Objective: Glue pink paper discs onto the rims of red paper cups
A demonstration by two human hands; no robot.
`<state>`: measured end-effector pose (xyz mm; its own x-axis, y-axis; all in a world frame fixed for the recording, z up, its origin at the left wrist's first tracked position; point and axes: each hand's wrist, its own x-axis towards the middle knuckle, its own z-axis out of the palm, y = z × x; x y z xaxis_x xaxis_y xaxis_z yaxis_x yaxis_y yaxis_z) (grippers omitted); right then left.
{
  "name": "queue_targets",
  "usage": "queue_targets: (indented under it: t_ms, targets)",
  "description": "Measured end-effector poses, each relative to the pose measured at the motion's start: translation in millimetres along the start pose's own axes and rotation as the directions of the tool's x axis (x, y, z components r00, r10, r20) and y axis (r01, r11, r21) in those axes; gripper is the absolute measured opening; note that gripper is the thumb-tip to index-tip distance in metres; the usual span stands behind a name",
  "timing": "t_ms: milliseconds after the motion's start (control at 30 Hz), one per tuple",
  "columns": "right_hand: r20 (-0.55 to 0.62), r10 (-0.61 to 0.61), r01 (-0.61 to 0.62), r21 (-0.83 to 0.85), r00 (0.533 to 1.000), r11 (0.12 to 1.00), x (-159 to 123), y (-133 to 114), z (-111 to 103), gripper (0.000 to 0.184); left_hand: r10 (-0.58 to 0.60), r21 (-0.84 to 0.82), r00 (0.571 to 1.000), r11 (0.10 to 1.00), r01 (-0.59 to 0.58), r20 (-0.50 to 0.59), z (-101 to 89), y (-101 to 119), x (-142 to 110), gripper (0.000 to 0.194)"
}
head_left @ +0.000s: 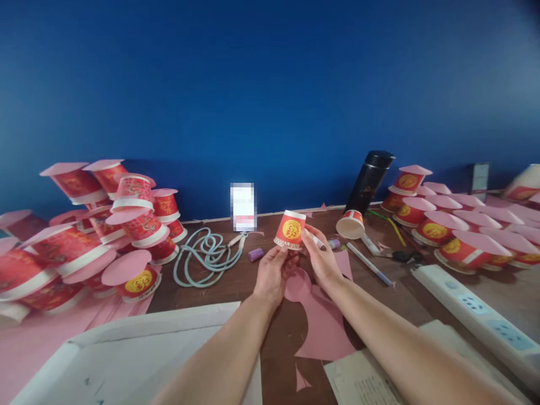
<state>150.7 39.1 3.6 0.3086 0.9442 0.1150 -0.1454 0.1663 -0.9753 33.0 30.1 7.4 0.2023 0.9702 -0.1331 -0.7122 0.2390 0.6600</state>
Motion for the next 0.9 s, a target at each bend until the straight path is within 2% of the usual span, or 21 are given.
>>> queue_targets:
  t_ms: [133,200,267,333,400,467,500,567,633,667,767,900]
  targets:
    - [-0.085,0.012,-0.014,-0.023,0.996,1.000,2.1,2.9,-1.4,0.054,0.076,0.139,0.997,0.987,-0.078,0.019,0.4,-3.8,1.1,0.027]
    - [-0.094,0.015,-0.016,-0.014,0.995,1.000,2.8,2.9,-1.0,0.055,0.098,0.265,0.995,0.959,-0.097,0.007,0.5,-3.9,0.8,0.028]
    - [-0.066,0.022,-0.020,0.022,0.998,1.000,2.9,2.1,-0.4,0.057,0.136,0.423,0.991,0.896,-0.132,0.021,1.2,-3.6,-1.6,0.025]
    - [-0.042,0.028,-0.026,0.045,0.999,0.999,2.6,1.1,-0.1,0.058,0.190,0.556,0.978,0.806,-0.203,0.082,2.6,-3.5,-5.9,0.021]
    - [-0.047,0.042,-0.040,0.045,0.998,0.998,2.3,0.7,0.0,0.057,0.235,0.632,0.959,0.723,-0.280,0.157,4.5,-3.9,-10.4,0.018]
    - [-0.051,0.068,-0.065,0.060,0.996,0.996,2.1,1.3,0.2,0.053,0.248,0.658,0.950,0.686,-0.311,0.191,6.0,-4.7,-13.4,0.014]
    - [-0.045,0.081,-0.077,0.081,0.996,0.994,2.1,1.9,0.4,0.052,0.228,0.649,0.956,0.702,-0.291,0.182,6.4,-5.0,-13.8,0.013]
    - [-0.024,0.093,-0.089,0.136,0.995,0.987,2.5,3.9,0.9,0.051,0.120,0.552,0.983,0.815,-0.176,0.136,6.3,-5.1,-12.4,0.018]
    - [-0.007,0.081,-0.078,0.178,0.997,0.981,3.4,6.4,1.3,0.052,-0.019,0.338,0.995,0.941,-0.016,0.101,5.0,-4.3,-9.0,0.027]
    - [-0.004,0.069,-0.067,0.189,0.998,0.980,4.1,7.6,1.3,0.052,-0.071,0.213,0.993,0.976,0.048,0.097,4.0,-3.6,-7.0,0.030]
    - [0.011,0.039,-0.041,0.196,0.999,0.980,6.4,10.3,0.5,0.052,-0.109,-0.028,0.993,0.994,0.110,0.055,0.9,-1.2,-2.2,0.028]
    - [0.010,0.019,-0.020,0.138,1.000,0.990,7.5,11.2,-1.4,0.057,-0.138,-0.101,0.990,0.985,0.139,0.024,-0.8,0.5,-0.4,0.025]
